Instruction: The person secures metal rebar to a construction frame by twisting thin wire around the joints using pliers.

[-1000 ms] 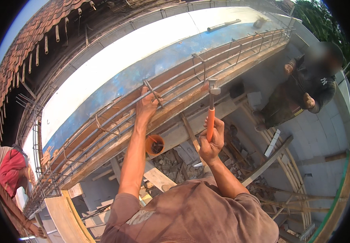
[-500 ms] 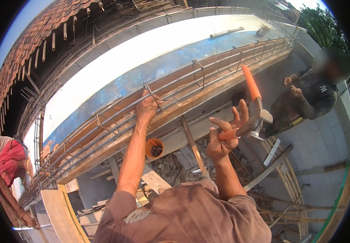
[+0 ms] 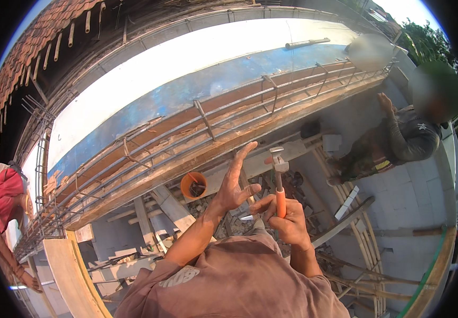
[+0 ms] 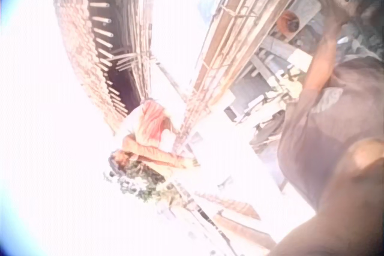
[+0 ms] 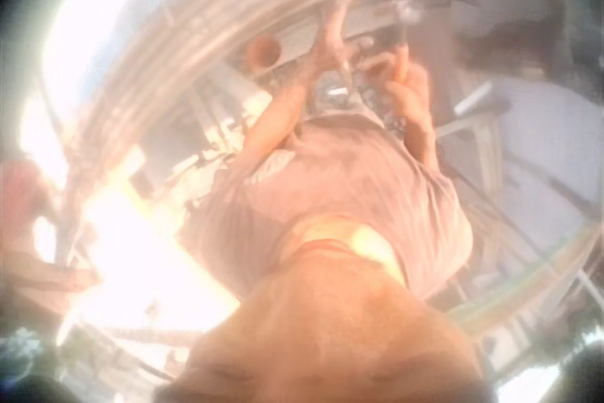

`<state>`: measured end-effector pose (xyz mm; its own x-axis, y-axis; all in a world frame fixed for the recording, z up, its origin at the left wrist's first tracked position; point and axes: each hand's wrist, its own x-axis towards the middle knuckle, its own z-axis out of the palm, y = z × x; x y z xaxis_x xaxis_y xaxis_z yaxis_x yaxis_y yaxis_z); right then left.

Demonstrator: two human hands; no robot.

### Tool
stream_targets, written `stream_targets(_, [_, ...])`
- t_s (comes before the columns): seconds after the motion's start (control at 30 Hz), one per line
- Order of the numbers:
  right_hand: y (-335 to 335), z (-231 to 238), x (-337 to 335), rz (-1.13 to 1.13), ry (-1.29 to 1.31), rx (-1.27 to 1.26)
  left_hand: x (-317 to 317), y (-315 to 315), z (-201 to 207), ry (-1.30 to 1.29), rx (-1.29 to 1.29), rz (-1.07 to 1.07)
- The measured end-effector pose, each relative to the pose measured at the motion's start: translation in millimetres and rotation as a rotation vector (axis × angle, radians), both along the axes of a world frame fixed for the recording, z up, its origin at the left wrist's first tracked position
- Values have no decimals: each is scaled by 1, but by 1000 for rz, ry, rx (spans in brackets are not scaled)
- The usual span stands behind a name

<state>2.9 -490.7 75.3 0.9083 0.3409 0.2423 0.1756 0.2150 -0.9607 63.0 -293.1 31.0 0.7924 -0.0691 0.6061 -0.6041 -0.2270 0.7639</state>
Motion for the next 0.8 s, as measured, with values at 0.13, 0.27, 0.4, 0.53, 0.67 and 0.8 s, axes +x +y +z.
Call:
stream_targets(0.13, [18,17,-4,119,84,-496,2,-15,-41,372,-443,-377])
stream_targets(0.27, [32,-25,1,-334,-376,-671,-11,-43,-54,449,-936,-517])
stream_targets(0.4, [30,-41,2,-522,-373,-593,-14,-64,-35,487,-1031,-472])
stream_targets(0.53, [23,-33,8,-297,-29,-597,-11,-46,-46,541,-976,-432])
stream_targets(0.67, [7,-33,30,35,134,-607,-9,-35,-57,584,-582,-279])
stream_targets(0.8, [1,-20,37,53,483,-671,3,3,-45,362,20,-51])
